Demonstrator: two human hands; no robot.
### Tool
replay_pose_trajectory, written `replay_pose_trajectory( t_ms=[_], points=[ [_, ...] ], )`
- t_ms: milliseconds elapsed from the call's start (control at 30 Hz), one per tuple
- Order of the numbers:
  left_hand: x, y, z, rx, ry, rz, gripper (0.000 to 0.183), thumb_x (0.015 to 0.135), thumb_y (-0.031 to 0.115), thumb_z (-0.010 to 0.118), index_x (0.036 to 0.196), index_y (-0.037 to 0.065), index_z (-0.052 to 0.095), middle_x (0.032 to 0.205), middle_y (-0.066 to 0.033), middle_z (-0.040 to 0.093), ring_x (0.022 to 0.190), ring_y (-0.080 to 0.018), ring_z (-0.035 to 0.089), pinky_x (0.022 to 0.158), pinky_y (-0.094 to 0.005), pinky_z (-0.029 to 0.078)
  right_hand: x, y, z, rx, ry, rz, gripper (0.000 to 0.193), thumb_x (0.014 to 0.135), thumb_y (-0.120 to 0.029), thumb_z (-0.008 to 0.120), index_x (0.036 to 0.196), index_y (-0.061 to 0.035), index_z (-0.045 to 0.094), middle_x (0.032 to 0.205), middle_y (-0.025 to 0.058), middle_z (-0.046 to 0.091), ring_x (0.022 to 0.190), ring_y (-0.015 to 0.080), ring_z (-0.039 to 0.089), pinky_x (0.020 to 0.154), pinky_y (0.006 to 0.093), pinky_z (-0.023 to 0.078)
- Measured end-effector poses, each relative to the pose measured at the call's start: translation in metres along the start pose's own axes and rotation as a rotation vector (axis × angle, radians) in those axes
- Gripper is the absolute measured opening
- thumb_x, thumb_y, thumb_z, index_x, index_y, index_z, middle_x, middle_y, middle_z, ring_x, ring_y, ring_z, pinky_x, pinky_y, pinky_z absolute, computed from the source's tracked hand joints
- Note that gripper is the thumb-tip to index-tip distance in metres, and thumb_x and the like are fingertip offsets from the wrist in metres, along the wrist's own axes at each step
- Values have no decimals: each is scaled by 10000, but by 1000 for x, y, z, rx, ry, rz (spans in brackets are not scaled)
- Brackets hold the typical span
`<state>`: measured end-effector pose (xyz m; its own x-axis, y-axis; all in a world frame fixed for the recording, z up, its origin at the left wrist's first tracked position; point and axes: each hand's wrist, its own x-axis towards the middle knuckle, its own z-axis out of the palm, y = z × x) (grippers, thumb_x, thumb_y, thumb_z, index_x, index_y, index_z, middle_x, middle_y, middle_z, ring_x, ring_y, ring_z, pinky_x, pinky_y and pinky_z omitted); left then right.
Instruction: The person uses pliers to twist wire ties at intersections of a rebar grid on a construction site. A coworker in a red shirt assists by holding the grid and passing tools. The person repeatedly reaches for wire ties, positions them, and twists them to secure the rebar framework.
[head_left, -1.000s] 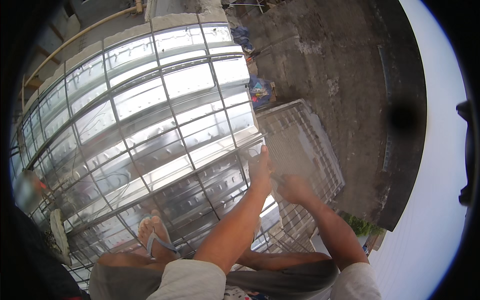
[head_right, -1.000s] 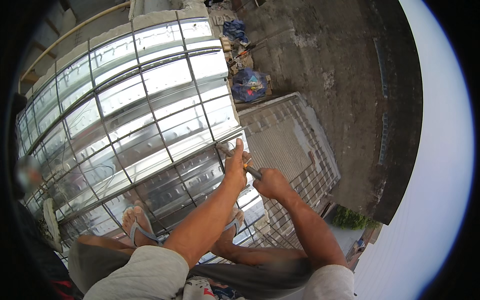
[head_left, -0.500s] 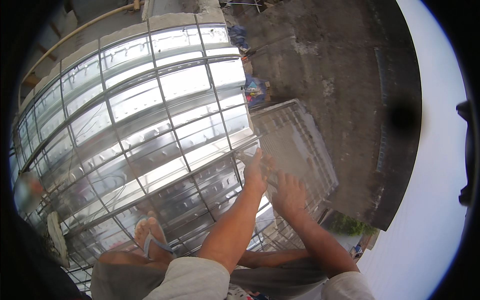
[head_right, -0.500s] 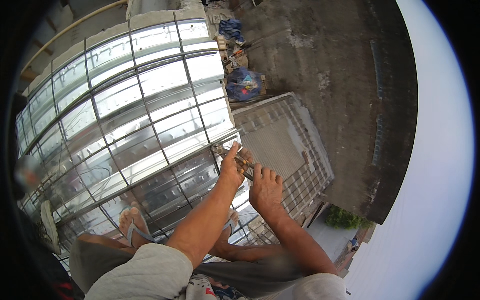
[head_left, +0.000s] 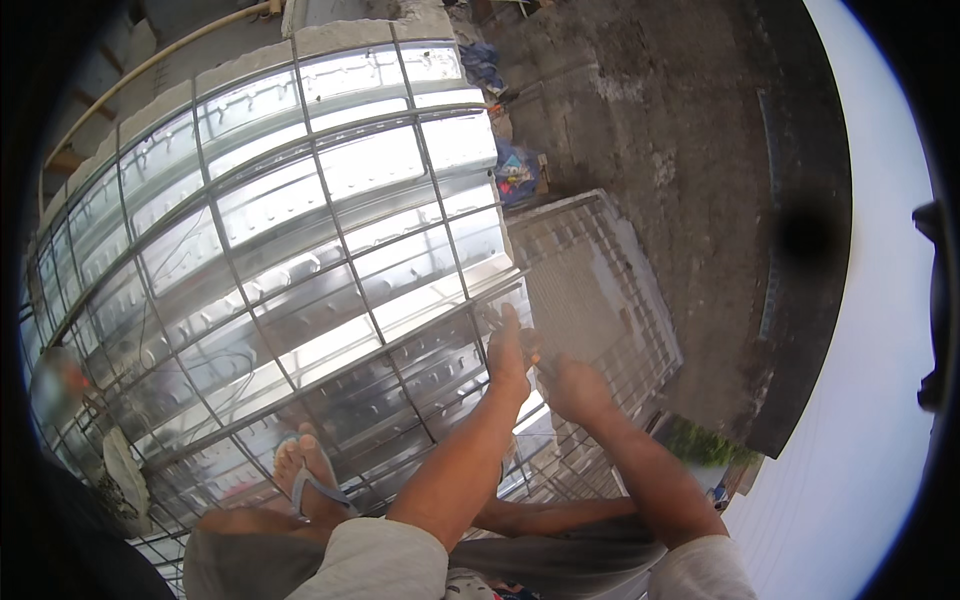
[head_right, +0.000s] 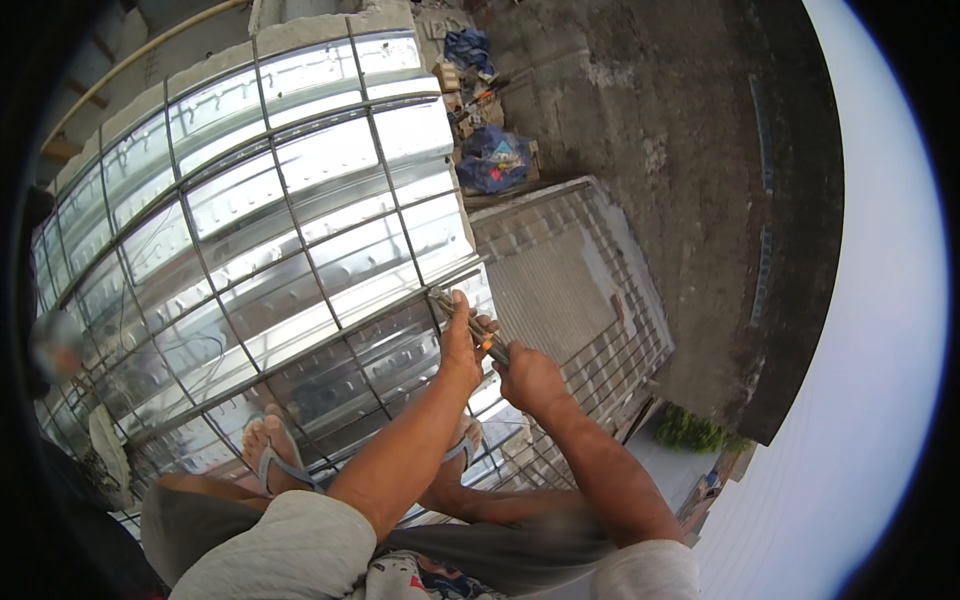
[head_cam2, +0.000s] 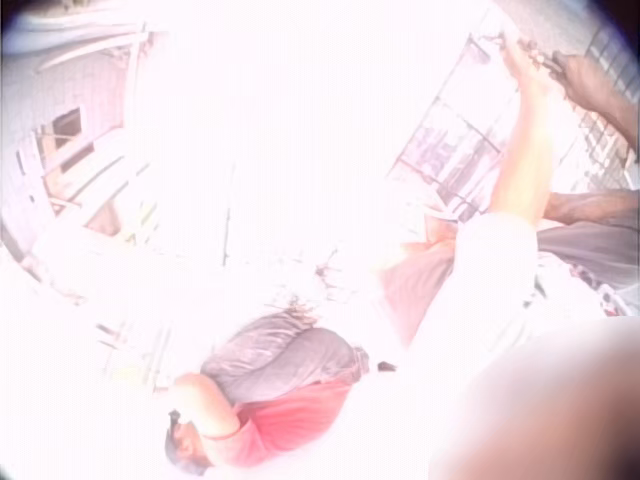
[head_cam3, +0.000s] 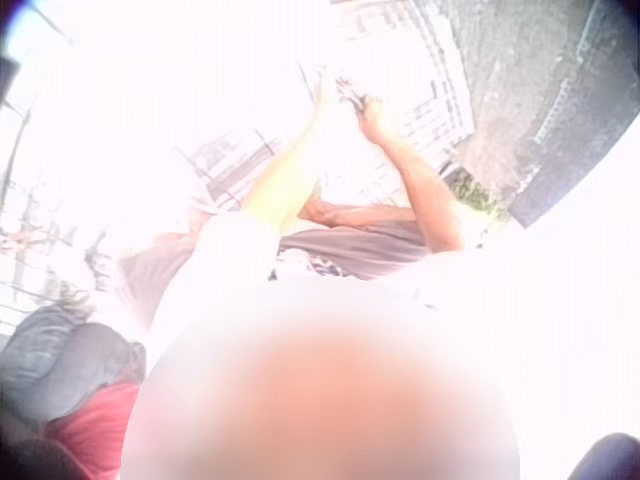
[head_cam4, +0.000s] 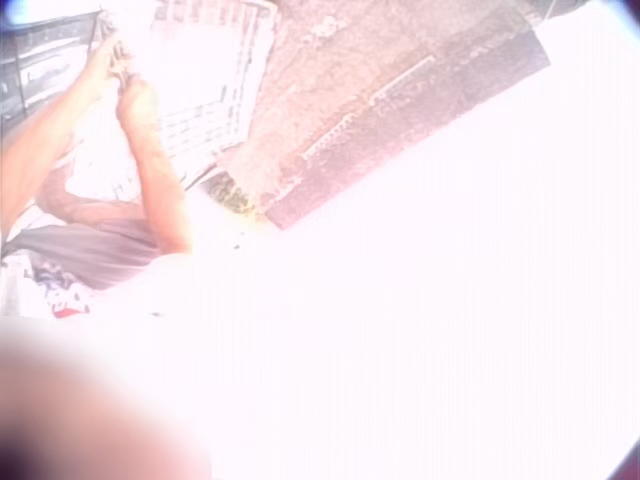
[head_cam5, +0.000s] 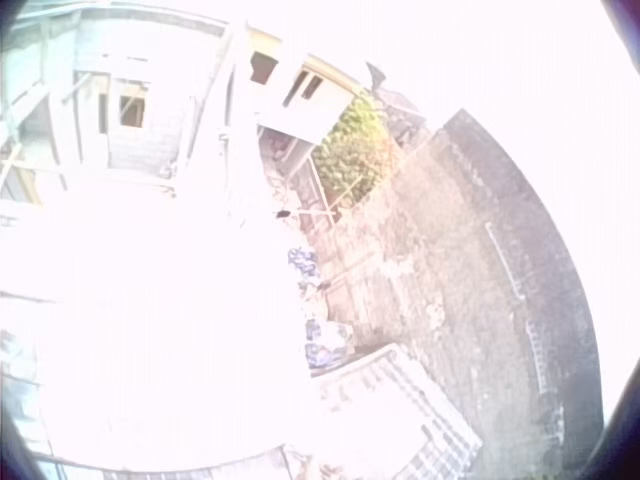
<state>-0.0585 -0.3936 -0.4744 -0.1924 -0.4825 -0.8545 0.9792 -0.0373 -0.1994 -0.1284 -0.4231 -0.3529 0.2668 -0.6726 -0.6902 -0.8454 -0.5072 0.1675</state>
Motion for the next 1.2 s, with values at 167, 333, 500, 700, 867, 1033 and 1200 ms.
replay_pose_trajectory(
  t_ms=[167,333,500,700,867,1033,1200],
  points=[
    [-8,10,-19,3,-223,-29,718,829,623,715,1235,61,526,991,-93,671,945,-248,688,867,-391,569,13,8,-25,925,-655,262,406,899,-381,729,866,15,646,639,83,626,520,201,631,470,364,509],
    [-12,22,-9,-253,-374,-147,523,934,448,669,1275,69,550,1121,-123,686,1017,-264,689,908,-421,570,13,4,-35,964,-721,370,490,860,-413,770,1023,20,608,702,79,648,555,221,645,472,354,509],
    [-15,19,12,-293,-132,-128,340,966,415,631,1060,89,605,953,-78,690,910,-253,696,842,-446,586,-17,-16,-22,-126,72,58,544,838,-288,741,1230,11,510,1023,150,625,973,330,618,875,491,463],
    [-10,13,28,-322,32,-114,385,967,467,621,818,128,518,670,-14,531,601,-191,535,674,-392,540,-13,-22,8,-260,397,131,325,837,-148,626,1124,-6,569,1025,162,610,983,348,596,888,478,438],
    [0,6,32,-193,211,-102,393,953,468,643,809,130,502,656,1,486,553,-161,475,575,-354,469,-1,-8,17,-51,219,213,160,849,-182,630,909,-37,602,796,177,660,778,397,673,698,486,520],
    [3,-4,19,166,200,111,414,890,480,732,821,130,520,668,6,513,557,-143,514,573,-312,514,12,9,19,203,-9,113,294,827,-305,747,845,-27,652,680,159,670,653,343,681,604,469,528],
    [0,11,-10,51,-119,-41,507,877,441,753,1183,68,597,839,-55,653,819,-216,689,728,-357,599,23,29,15,1101,-807,384,360,784,-345,828,810,-23,668,603,86,637,489,186,626,453,338,476]
  ],
)
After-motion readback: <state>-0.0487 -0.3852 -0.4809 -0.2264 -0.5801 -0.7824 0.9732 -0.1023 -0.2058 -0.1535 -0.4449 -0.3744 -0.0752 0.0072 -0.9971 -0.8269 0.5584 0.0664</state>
